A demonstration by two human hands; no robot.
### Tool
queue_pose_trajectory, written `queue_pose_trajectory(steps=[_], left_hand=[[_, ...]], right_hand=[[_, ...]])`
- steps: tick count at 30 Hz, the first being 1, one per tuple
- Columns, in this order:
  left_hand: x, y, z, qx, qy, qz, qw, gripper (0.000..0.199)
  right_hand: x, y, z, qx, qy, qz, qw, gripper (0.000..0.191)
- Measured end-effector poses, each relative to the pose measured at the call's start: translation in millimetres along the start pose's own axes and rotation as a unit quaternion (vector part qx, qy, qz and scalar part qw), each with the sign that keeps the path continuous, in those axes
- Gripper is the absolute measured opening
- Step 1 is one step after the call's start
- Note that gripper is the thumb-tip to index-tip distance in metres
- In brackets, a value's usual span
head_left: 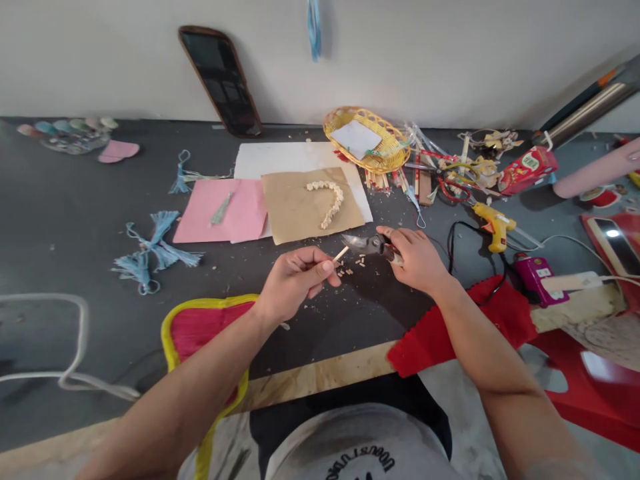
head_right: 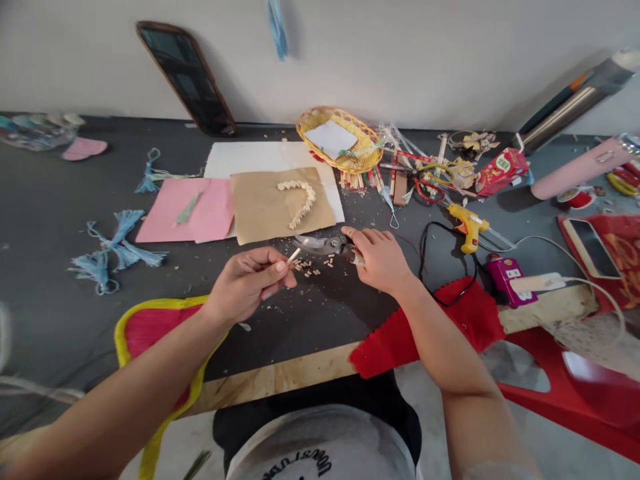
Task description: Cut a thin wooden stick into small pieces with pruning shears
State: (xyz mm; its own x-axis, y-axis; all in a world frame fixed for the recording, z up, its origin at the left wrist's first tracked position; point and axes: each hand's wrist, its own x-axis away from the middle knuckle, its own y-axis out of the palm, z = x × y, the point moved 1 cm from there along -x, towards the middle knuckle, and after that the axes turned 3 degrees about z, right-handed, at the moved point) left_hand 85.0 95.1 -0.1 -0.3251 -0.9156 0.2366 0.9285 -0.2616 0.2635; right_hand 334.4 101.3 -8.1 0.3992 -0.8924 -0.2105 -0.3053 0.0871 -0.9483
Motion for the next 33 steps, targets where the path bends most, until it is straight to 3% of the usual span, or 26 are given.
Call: queue_pose_trajectory(steps=[5,13,15,20,23,33], left_hand=[[0,-0.1,3,0.059,-0.081,-0.061,0.993,0.030],[2,1.1,7,0.092,-0.107,-0.071,0.987,0.031],[1,1.7,4,0.082,-0.086,-0.058,0.991,0.031],[-2,1.8,-6,-0.016,0.032,0.040,0.999,0.026],[0,1.7,-5,-0.063,0.059,0.050,0.995,0.024],[0,0.7,4,0.037,-0.077,-0.052,0.995,0.031]], right_hand=[[0,0,0,-0.034,-0.015,0.002,0.999,0.043],[2,-4,-11,-0.043,0.004,0.011,0.999,0.038],[2,-3,-11,-0.038,0.007,0.011,0.999,0.038],[0,3,-6,-0.016,0.020,0.032,0.999,0.040],[0,4,-3,-0.017,0.011,0.035,0.999,0.044],[0,3,1,-0.063,-0.022,0.006,0.998,0.044]])
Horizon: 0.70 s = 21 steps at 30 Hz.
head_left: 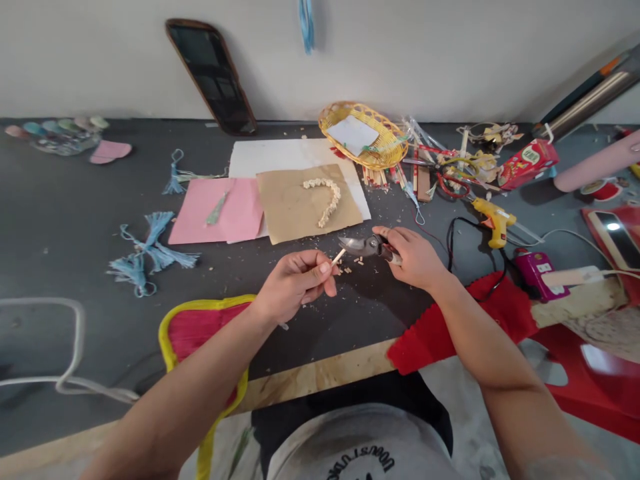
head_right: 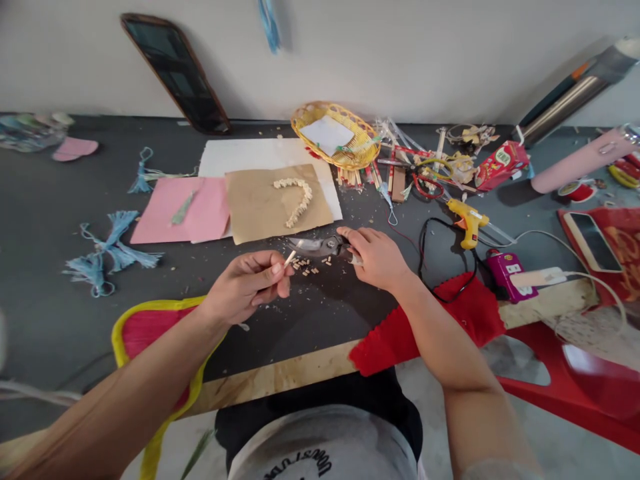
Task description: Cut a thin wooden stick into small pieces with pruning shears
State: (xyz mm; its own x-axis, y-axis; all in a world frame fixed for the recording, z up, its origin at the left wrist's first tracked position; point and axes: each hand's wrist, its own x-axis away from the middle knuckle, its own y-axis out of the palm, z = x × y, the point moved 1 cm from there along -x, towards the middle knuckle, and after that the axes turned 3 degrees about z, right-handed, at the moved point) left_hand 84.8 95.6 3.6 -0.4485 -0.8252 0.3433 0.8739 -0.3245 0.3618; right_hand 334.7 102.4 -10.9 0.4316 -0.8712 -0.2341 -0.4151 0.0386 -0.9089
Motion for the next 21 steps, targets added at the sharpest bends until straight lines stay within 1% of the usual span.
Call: queue_pose_trajectory(steps=[6,10,15,21], left_hand=[[5,3.0,3,0.024,-0.009,-0.028,0.999,0.032],[5,3.2,2,0.029,0.007,-0.036,0.999,0.032],[2,1.1,-2,0.028,-0.008,-0.061,0.998,0.031],[3,2.2,1,0.035,-0.026,-0.073,0.996,0.031]], right_hand=[[2,-2,-10,-0.002,0.016,0.010,1.000,0.040],[1,0,-7,0.018,0.010,0.032,0.999,0.043],[0,1,3,-0.003,-0.021,0.018,1.000,0.051],[1,-2,0,-0.013,-0.013,0.000,1.000,0.048]])
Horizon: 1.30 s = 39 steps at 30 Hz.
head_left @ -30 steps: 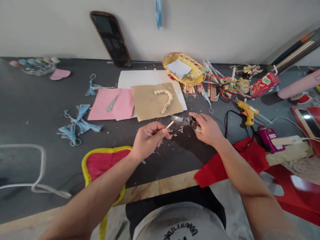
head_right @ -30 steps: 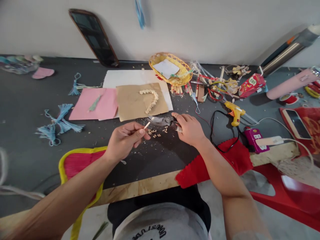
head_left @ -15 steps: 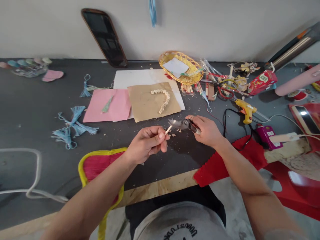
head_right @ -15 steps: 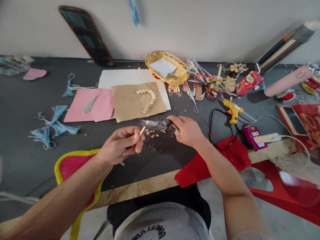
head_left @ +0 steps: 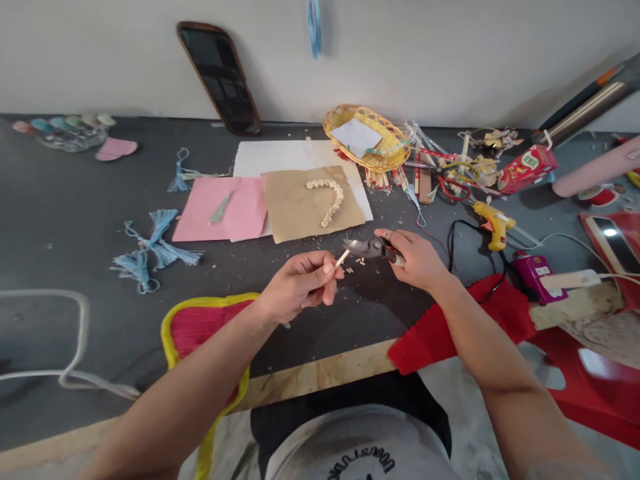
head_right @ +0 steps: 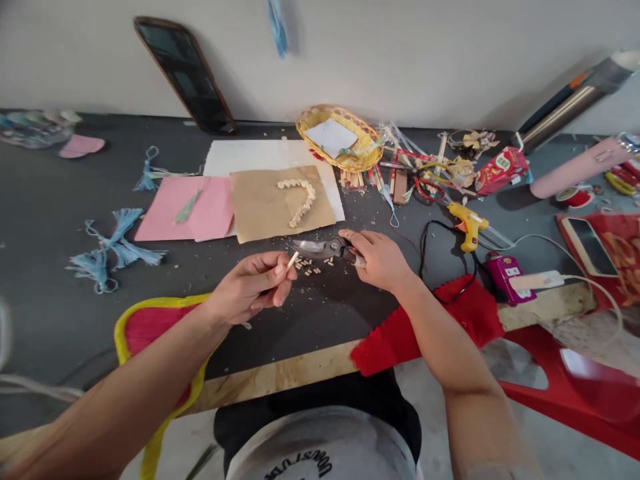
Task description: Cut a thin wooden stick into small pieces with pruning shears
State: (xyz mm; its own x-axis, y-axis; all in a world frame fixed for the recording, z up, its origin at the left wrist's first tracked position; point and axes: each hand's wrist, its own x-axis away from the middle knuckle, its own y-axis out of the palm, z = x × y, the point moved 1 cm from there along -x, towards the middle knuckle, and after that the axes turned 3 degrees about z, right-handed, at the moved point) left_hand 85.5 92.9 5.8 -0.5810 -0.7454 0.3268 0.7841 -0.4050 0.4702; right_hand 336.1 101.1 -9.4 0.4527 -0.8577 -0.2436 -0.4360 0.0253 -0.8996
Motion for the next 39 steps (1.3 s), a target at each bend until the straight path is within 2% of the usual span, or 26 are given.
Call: queue_pose_trajectory(steps=[4,8,13,19,27,39], left_hand=[[0,-1.7,1,0.016,-0.012,-0.013,1.000,0.030],[-5,-5.4,-2,0.008,-0.008,-0.008,1.000,0.031],[-9,-7.2,-6,0.023,-0.027,-0.024,0.999,0.030],[-11,-12.8,-8,0.050,-0.059,-0.048,0.996,0.028],[-15,-19.5,-8,0.057,-0.060,-0.036,0.996,0.032],[-14,-20.6,-9,0.072,-0.070,-0.043,0.994,0.031]], right_hand=[[1,0,-5,-0.003,0.011,0.000,1.000,0.043],[0,4,-1,0.025,0.012,0.022,0.999,0.045],[-1,6,10,0.029,-0.019,0.002,0.999,0.052],[-2,7,12,0.020,-0.015,-0.006,1.000,0.051],[-3,11,13,0.016,-0.019,0.016,1.000,0.048],[-3,10,12,0.001,-0.006,0.000,1.000,0.046]])
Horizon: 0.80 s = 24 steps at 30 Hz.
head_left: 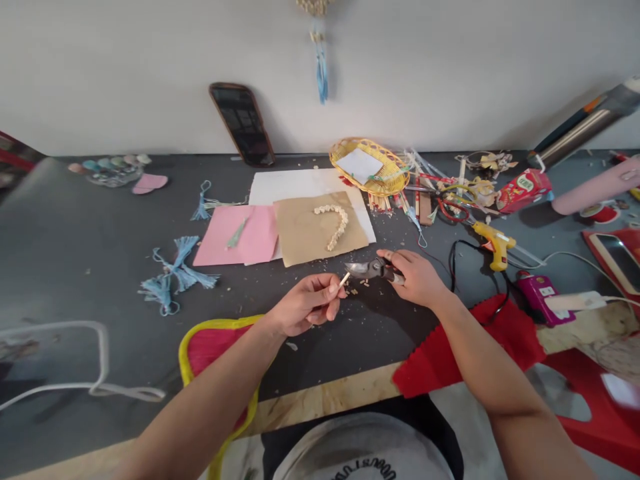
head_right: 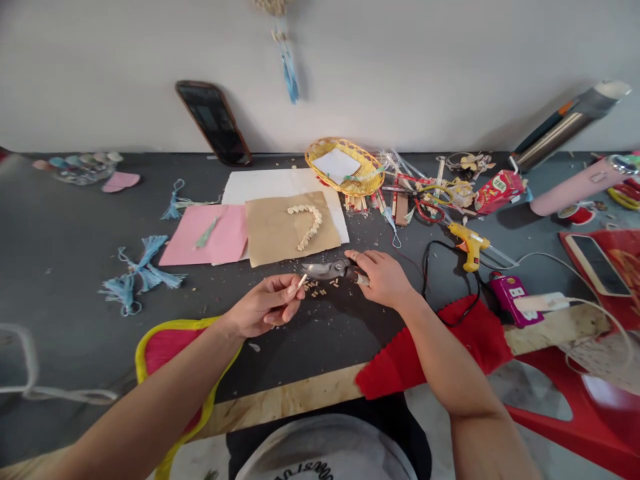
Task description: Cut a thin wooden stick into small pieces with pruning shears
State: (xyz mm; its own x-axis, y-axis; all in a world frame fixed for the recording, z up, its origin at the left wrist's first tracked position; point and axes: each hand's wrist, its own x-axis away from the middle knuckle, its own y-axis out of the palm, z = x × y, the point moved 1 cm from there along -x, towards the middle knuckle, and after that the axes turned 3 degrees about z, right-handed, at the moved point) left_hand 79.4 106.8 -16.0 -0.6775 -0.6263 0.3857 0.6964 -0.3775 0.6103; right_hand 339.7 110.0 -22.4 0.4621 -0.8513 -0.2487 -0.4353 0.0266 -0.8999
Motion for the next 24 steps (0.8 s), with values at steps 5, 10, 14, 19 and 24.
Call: queue_pose_trajectory(steps=[5,10,14,19,24], left_hand=[[0.0,0.1,0.2,-0.003,0.007,-0.006,1.000,0.029],[0.1,0.7,1.1,-0.013,0.012,0.006,1.000,0.031],[-0.2,0.0,1.7,-0.026,0.018,0.014,0.999,0.033],[-0.9,-0.8,0.0,-0.030,0.026,0.017,0.999,0.033],[-1.3,0.3,-1.1,-0.020,0.028,0.015,0.999,0.031]], right_hand=[[-0.2,-0.5,-0.7,0.002,-0.002,0.000,1.000,0.045],[-0.7,-1.3,-1.2,0.004,-0.005,0.003,1.000,0.046],[-1.4,-1.6,-1.7,0.003,-0.003,0.006,1.000,0.046],[-0.2,-0.9,-2.1,0.013,-0.005,0.006,1.000,0.048],[0.8,-1.2,-3.4,0.013,-0.003,0.003,1.000,0.053]])
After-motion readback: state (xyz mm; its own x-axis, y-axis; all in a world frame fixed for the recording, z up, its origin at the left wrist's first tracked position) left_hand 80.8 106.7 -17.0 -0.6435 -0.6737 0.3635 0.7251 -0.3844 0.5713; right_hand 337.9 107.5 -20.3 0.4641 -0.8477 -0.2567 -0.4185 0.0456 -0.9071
